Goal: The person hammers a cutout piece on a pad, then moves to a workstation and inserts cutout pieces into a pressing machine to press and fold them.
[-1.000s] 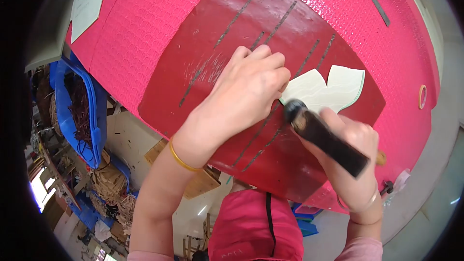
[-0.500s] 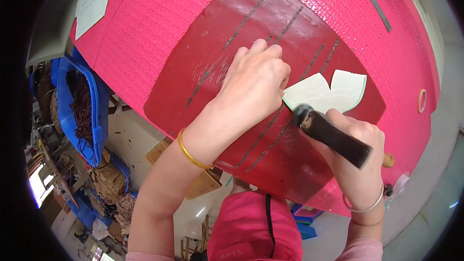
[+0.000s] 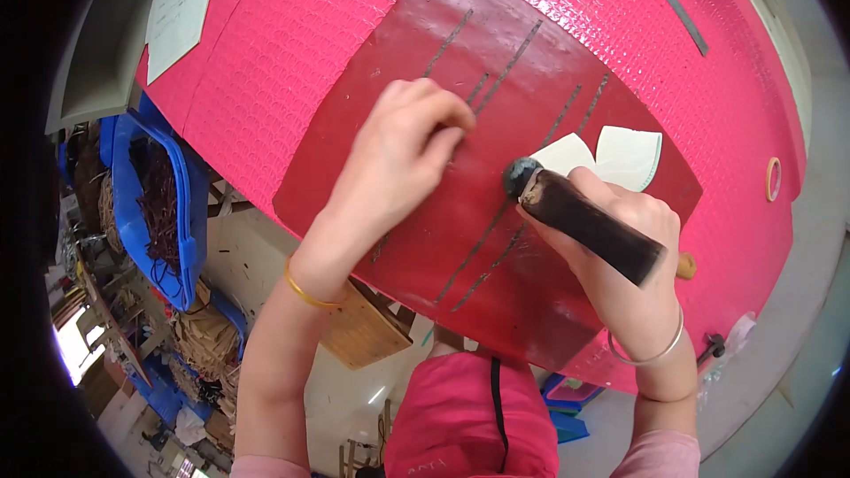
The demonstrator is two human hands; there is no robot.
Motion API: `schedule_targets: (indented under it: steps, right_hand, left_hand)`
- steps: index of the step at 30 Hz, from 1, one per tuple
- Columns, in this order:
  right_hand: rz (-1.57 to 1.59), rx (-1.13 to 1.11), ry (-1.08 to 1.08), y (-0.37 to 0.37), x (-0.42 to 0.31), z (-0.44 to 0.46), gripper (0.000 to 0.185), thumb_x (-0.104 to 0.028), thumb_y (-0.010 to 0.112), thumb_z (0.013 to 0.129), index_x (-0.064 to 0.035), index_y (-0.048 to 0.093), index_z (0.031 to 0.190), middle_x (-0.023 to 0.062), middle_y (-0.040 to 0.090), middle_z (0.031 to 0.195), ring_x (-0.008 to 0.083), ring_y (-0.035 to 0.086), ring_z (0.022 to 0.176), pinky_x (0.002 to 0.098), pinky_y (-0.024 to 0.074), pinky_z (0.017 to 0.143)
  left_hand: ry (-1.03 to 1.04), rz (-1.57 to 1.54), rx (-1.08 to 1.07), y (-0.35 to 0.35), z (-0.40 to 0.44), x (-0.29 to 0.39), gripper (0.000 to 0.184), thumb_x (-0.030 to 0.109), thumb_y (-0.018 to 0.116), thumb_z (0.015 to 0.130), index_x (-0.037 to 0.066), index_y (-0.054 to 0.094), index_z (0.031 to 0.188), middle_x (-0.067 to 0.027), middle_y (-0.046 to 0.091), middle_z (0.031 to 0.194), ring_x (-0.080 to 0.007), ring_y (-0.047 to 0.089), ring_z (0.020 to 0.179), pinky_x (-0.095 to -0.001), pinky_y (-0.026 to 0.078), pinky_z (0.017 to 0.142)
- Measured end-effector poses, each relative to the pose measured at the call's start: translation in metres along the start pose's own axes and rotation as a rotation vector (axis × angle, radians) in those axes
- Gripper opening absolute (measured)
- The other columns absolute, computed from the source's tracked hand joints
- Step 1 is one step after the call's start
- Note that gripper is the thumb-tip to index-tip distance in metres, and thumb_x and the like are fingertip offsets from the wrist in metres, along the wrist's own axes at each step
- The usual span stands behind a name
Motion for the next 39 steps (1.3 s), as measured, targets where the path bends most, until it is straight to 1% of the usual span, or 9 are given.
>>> schedule_targets:
  steps: [9,12,15,18,21,23,29,33,39]
  right_hand:
    - [0.035,0.16,-0.092,0.006,0.005,0.006,0.027,-0.032,0.072,0.082,-0.009,0.06,0.075,0.0115,0.06,0.06,0.031,0.063,0.057,0.0383,0.0487,0.05]
    - [-0.03,-0.028,0.009,0.014,0.015,0.01,0.029,-0.034,0.072,0.082,-0.0087,0.059,0.077,0.0113,0.062,0.066,0.0311,0.065,0.064,0.0388,0.0493,0.054]
    - [0.212,0.18,0.139,-0.02,0.045,-0.027,0.018,-0.016,0.076,0.078,-0.008,0.066,0.091,0.015,0.062,0.072,0.0316,0.064,0.065,0.0345,0.05,0.059]
    - [0.323,0.278,0.514,-0.049,0.116,-0.084,0.015,-0.007,0.066,0.087,0.0007,0.063,0.099,0.004,0.058,0.073,0.0063,0.048,0.072,0.0256,0.0444,0.065]
    - [-0.214,0.339,0.4,-0.037,0.224,-0.151,0.03,-0.003,0.065,0.081,0.0018,0.057,0.11,0.0231,0.058,0.095,0.0415,0.058,0.089,0.0435,0.0468,0.08]
    - [-0.235,0.274,0.472,-0.019,0.29,-0.186,0.033,-0.005,0.068,0.08,-0.0004,0.058,0.111,0.0193,0.059,0.097,0.0379,0.058,0.092,0.0429,0.047,0.081]
    - [-0.045,0.348,0.305,-0.028,0.246,-0.167,0.036,-0.005,0.07,0.079,-0.0043,0.06,0.113,0.0152,0.054,0.107,0.0318,0.054,0.104,0.0412,0.0447,0.09]
    - [0.145,0.198,0.076,-0.026,0.16,-0.12,0.034,-0.001,0.067,0.08,-0.0041,0.06,0.112,0.0138,0.053,0.105,0.0269,0.057,0.094,0.0363,0.0467,0.084]
    - [0.3,0.091,-0.032,-0.009,0.071,-0.116,0.029,-0.004,0.067,0.083,-0.0024,0.06,0.111,0.0128,0.056,0.096,0.0222,0.06,0.075,0.0333,0.0489,0.066]
  left_hand:
    - [-0.236,-0.083,-0.029,-0.01,-0.005,0.004,0.009,-0.001,0.058,0.085,0.001,0.064,0.092,-0.0102,0.062,0.085,-0.0256,0.059,0.083,-0.0342,0.047,0.074]
    - [-0.16,-0.066,-0.034,0.009,0.0,0.018,0.01,0.0,0.057,0.085,0.001,0.064,0.093,-0.0124,0.063,0.086,-0.0274,0.061,0.084,-0.0361,0.048,0.075]
    - [-0.056,0.031,-0.02,0.043,0.004,0.041,0.016,0.008,0.063,0.084,0.003,0.061,0.098,-0.0131,0.059,0.092,-0.0306,0.059,0.092,-0.0412,0.047,0.08]
    - [-0.019,0.297,-0.098,0.077,0.003,0.072,0.037,0.015,0.076,0.074,0.005,0.057,0.105,-0.0118,0.054,0.099,-0.0297,0.054,0.096,-0.0419,0.045,0.078]
    - [-0.216,0.461,-0.125,0.104,0.003,0.072,0.052,0.014,0.083,0.064,0.005,0.052,0.104,-0.0124,0.052,0.102,-0.0285,0.053,0.097,-0.0418,0.045,0.078]
    - [-0.328,0.423,-0.09,0.104,0.001,0.07,0.055,0.011,0.084,0.063,0.004,0.05,0.106,-0.0134,0.052,0.103,-0.0306,0.053,0.098,-0.0427,0.045,0.08]
    - [-0.639,0.282,0.084,0.1,-0.012,0.07,0.059,0.013,0.086,0.063,0.004,0.048,0.107,-0.0161,0.052,0.108,-0.0343,0.053,0.105,-0.0457,0.048,0.085]
    - [-0.58,0.387,0.316,0.092,-0.022,0.073,0.051,0.014,0.085,0.064,0.005,0.052,0.101,-0.015,0.056,0.103,-0.0349,0.056,0.1,-0.0478,0.05,0.075]
    - [-0.677,-0.371,0.296,0.091,-0.092,0.046,0.029,0.009,0.074,0.075,0.002,0.055,0.096,-0.0121,0.065,0.089,-0.0267,0.065,0.088,-0.0381,0.052,0.078]
Point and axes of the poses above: each hand's wrist, its own z-axis towards the middle knuckle, its own y-axis out of the palm, x = y × z, the point moved 5 cm from there along z, towards the middle knuckle
